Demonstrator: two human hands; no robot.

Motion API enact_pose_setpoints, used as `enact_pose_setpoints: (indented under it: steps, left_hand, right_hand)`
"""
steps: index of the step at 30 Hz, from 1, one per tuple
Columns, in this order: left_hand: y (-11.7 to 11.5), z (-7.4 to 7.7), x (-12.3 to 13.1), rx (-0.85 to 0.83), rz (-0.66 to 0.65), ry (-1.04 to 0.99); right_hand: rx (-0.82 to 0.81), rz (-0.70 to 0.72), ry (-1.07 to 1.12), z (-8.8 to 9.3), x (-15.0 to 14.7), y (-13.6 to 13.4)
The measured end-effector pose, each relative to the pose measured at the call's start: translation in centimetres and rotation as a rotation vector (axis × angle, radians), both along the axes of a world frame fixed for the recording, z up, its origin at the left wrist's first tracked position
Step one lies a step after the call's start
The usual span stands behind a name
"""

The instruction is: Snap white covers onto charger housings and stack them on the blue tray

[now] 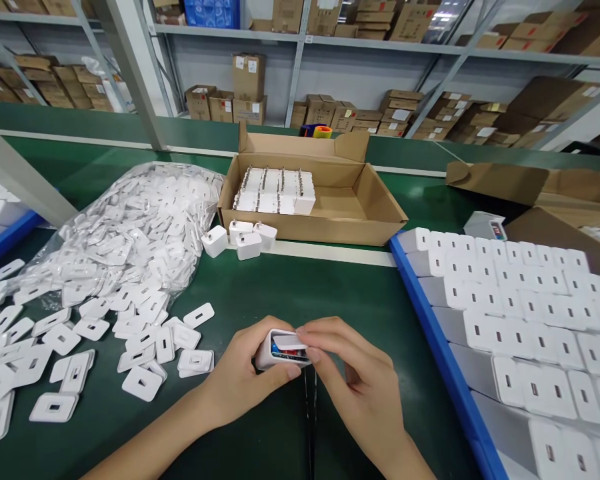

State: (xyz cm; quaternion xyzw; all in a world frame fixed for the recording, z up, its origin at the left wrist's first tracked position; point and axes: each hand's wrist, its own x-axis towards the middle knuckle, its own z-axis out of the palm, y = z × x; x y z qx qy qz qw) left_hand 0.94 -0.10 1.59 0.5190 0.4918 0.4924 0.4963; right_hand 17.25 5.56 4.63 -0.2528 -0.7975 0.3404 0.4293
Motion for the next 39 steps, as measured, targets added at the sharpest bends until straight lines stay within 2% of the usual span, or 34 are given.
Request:
enact_pose_setpoints:
  steps: [4,9,13,19,23,27,30,33,39]
  left_hand:
    - [0.0,-0.2,0.0,0.015,0.005,-0.014]
    - [-0.1,-0.5,-0.1,-0.025,0.009,-0.04]
    - [-0.2,-0.2,-0.1,-0.035,-0.006,-0.107]
    - [0.0,0.1,-0.3,0.012,0.092,-0.074]
    - [0.0,0.0,-0.5,0.062,0.081,-0.017]
    - [-0.4,0.3,-0.5,0.207,0.047,0.031]
    - [-0.5,0.4,-0.5,0.274,0.045,0.068]
    - [-0.4,0.4,-0.4,0.287,0.034,0.08]
    - [-0.2,0.8,-0.6,0.254,0.014,0.086]
  right_hand:
    - [0.021,0.029,-0.003,-0.1,-0.1,0.0]
    - [0.132,0.062,-0.036,-0.3,-0.2,0.0]
    - [0.227,0.093,-0.107,-0.7,-0.3,0.0]
    - [0.241,0.15,-0.174,-1.0,-0.4,-0.5]
    - [0.051,0.099,-0.15,-1.0,-0.3,-0.7]
    - [-0.407,-0.005,-0.106,-1.3,-0.4,-0.4]
    - [-0.72,0.139,-0.032,-1.6,-0.8,-0.2]
    - [-0.808,0.255,0.086,-2.0,-1.3,-0.3]
    - [-0.786,0.209,0.196,-2.5,-1.6,-0.6]
